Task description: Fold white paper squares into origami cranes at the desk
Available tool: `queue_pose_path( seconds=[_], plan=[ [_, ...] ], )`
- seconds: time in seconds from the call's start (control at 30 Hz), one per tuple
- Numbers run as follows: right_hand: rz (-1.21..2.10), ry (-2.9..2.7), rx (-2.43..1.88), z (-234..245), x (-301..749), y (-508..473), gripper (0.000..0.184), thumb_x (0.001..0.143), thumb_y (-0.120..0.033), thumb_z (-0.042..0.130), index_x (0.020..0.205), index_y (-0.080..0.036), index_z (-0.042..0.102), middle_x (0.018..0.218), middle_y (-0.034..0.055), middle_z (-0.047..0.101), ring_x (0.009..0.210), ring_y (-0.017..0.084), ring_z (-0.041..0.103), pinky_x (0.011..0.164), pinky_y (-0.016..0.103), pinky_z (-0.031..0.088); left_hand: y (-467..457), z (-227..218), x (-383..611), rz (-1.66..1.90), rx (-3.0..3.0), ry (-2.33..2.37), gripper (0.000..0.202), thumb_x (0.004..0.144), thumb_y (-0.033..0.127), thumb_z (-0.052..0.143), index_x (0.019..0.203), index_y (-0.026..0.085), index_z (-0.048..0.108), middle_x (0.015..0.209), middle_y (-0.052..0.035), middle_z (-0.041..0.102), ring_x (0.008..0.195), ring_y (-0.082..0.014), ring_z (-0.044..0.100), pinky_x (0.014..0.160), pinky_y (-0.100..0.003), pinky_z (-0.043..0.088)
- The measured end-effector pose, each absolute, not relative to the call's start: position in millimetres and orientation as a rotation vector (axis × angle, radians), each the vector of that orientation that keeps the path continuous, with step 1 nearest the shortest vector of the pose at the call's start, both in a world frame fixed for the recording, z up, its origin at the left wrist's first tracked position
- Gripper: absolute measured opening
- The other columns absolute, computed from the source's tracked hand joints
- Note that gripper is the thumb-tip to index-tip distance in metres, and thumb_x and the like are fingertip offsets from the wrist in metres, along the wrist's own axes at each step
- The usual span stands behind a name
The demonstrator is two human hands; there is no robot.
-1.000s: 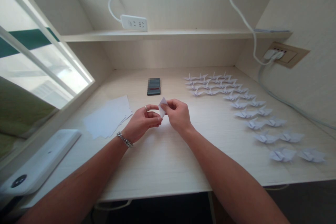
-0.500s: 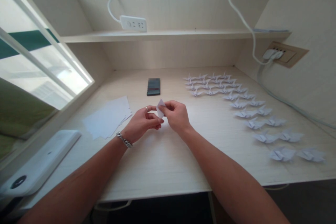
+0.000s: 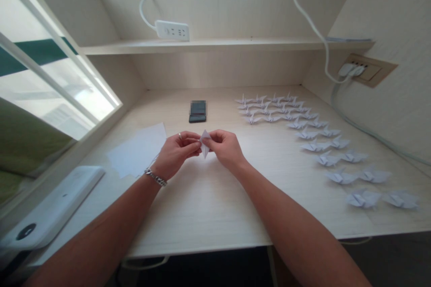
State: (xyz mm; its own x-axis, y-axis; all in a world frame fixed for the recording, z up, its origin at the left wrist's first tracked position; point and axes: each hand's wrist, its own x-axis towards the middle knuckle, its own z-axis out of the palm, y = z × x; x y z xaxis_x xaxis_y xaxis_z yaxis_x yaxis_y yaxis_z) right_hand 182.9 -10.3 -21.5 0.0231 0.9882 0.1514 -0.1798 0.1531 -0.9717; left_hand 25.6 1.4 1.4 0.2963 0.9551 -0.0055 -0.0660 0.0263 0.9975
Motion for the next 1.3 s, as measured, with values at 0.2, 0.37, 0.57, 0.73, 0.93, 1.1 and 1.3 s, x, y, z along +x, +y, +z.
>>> queue_pose_path(
  seconds=[0.2,0.37,0.57,0.73,0.93,1.1,1.3],
  plan=[
    [1.418,-0.973,-0.912,-12.1,185.5,-12.5,0.018,0.06,-0.023,0.078,0.075,-0.013,0.075,0.075,0.0061,0.072,0.073,0.019,0.067,0.074,0.036,0.057,2.1,1.5,25.8,1.05,1.277,1.008,0.017,0.064,0.02,0.074,0.078,0.012,0.067,0.067,-0.0034,0.068,0.062,-0.0125,0.062,0.062,-0.027,0.052],
    [1.362,-0.991,-1.012,-11.0,185.1,-13.6,0.018,0.061,-0.024,0.078,0.075,-0.013,0.075,0.074,0.0069,0.072,0.069,0.018,0.067,0.072,0.035,0.058,2.4,1.2,25.0,1.061,1.25,0.993,0.015,0.064,0.017,0.072,0.077,0.011,0.067,0.067,-0.0032,0.067,0.064,-0.0124,0.063,0.067,-0.028,0.053],
    [1.237,-1.006,-1.011,-16.8,184.6,-10.6,0.025,0.054,-0.026,0.083,0.073,-0.014,0.071,0.071,0.003,0.071,0.067,0.016,0.066,0.069,0.034,0.058,2.7,-1.7,27.2,1.068,1.149,0.971,0.025,0.065,0.022,0.075,0.086,0.012,0.063,0.07,-0.0027,0.067,0.064,-0.0126,0.064,0.065,-0.028,0.053],
    [1.149,-1.003,-1.02,-20.1,184.5,-8.6,0.03,0.053,-0.028,0.084,0.069,-0.015,0.062,0.063,0.0007,0.068,0.062,0.015,0.064,0.066,0.033,0.056,1.6,-5.9,30.7,0.926,1.282,1.028,0.028,0.066,0.03,0.077,0.079,0.01,0.063,0.07,-0.0057,0.068,0.064,-0.0128,0.063,0.065,-0.028,0.053],
    [1.178,-1.079,-1.101,-17.0,183.5,-9.9,0.038,0.06,-0.025,0.078,0.093,-0.017,0.06,0.066,0.0008,0.069,0.062,0.016,0.065,0.064,0.032,0.054,8.0,-14.4,27.3,1.036,1.539,1.082,0.021,0.073,0.032,0.069,0.078,0.013,0.062,0.069,-0.0033,0.065,0.062,-0.0123,0.06,0.06,-0.026,0.048],
    [1.204,-1.233,-1.142,-16.9,182.5,-12.0,0.028,0.064,-0.029,0.074,0.086,-0.016,0.063,0.069,0.0022,0.067,0.064,0.015,0.063,0.062,0.029,0.051,9.0,-17.6,25.3,1.044,1.721,1.12,0.02,0.079,0.035,0.063,0.078,0.015,0.061,0.071,-0.0037,0.066,0.065,-0.0141,0.061,0.062,-0.026,0.048],
    [1.04,-1.291,-1.159,-19.6,183.9,-11.9,0.021,0.071,-0.036,0.07,0.074,-0.016,0.066,0.068,0.0013,0.064,0.064,0.013,0.058,0.063,0.028,0.05,3.1,-8.8,25.9,0.984,1.829,1.184,0.024,0.079,0.039,0.063,0.078,0.015,0.065,0.071,-0.005,0.068,0.064,-0.0152,0.061,0.061,-0.026,0.046]
  ],
)
